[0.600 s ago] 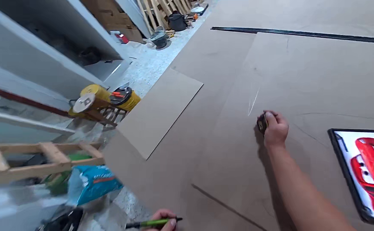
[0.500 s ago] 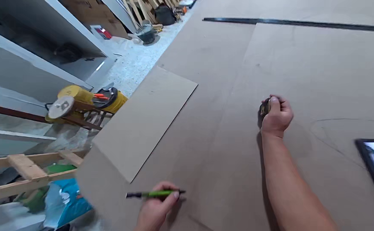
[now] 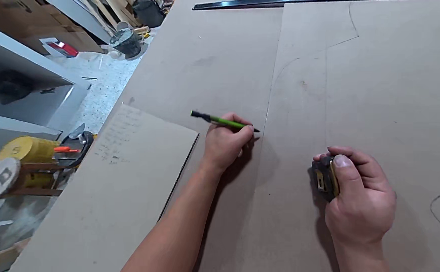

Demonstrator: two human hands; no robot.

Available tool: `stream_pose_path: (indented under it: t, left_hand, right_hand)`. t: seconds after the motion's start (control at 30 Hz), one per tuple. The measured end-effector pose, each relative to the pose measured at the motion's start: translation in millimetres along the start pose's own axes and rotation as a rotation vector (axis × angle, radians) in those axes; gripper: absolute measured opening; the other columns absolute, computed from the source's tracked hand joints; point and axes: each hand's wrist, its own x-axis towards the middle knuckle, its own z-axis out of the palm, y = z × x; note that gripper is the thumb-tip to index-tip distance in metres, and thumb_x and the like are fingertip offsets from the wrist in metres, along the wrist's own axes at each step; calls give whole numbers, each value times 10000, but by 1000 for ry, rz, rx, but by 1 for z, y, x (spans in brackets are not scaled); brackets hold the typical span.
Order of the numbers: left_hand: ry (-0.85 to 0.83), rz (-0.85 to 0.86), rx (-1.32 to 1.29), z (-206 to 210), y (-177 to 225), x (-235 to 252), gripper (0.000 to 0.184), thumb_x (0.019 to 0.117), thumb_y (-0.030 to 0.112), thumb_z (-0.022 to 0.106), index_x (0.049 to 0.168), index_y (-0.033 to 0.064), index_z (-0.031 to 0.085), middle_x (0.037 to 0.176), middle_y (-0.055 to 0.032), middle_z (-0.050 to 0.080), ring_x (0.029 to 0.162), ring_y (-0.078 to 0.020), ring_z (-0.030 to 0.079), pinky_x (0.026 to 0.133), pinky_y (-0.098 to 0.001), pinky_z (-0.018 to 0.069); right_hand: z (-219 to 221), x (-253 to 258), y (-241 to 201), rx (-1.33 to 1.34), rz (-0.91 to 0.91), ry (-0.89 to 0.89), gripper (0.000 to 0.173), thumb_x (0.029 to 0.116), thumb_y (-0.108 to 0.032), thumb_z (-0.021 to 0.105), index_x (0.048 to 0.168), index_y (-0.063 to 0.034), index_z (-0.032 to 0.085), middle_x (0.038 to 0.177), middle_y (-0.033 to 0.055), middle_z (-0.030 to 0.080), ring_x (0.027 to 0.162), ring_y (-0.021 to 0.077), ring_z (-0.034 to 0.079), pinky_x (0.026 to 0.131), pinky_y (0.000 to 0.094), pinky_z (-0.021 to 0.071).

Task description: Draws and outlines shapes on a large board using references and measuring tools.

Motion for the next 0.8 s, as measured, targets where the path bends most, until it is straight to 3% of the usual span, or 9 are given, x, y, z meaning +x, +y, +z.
stream_pose_path:
  t: [0.13, 0.37, 0.8]
  left_hand:
    - [-35, 34, -55, 8, -1, 28, 47, 901, 37, 698, 915, -5, 680, 704, -133, 701, 573, -198, 675, 499, -310, 569]
    - [-57, 22, -25, 9, 1, 29, 35, 908, 16, 707, 928, -5, 688, 732, -129, 720, 612, -203, 706, 552, -324, 612]
    - [-52, 23, -2, 15, 3, 35, 40, 917, 1, 709, 924, -14, 673, 736, -131, 731, 604, -194, 716, 541, -310, 615]
  right_hand:
    - [-1, 3, 2, 6, -6, 1, 227, 1052, -180, 527, 1154, -48, 682, 978, 53, 715, 873, 172, 711, 770, 318, 627]
    - [-3, 1, 2, -6, -2, -31, 222, 1044, -171, 540, 1159, -48, 684, 986, 55, 718, 877, 178, 716, 774, 320, 632]
    - [-2, 0, 1, -32, -4, -32, 224, 1051, -167, 528, 1172, -50, 675, 982, 39, 719, 865, 159, 714, 756, 303, 627]
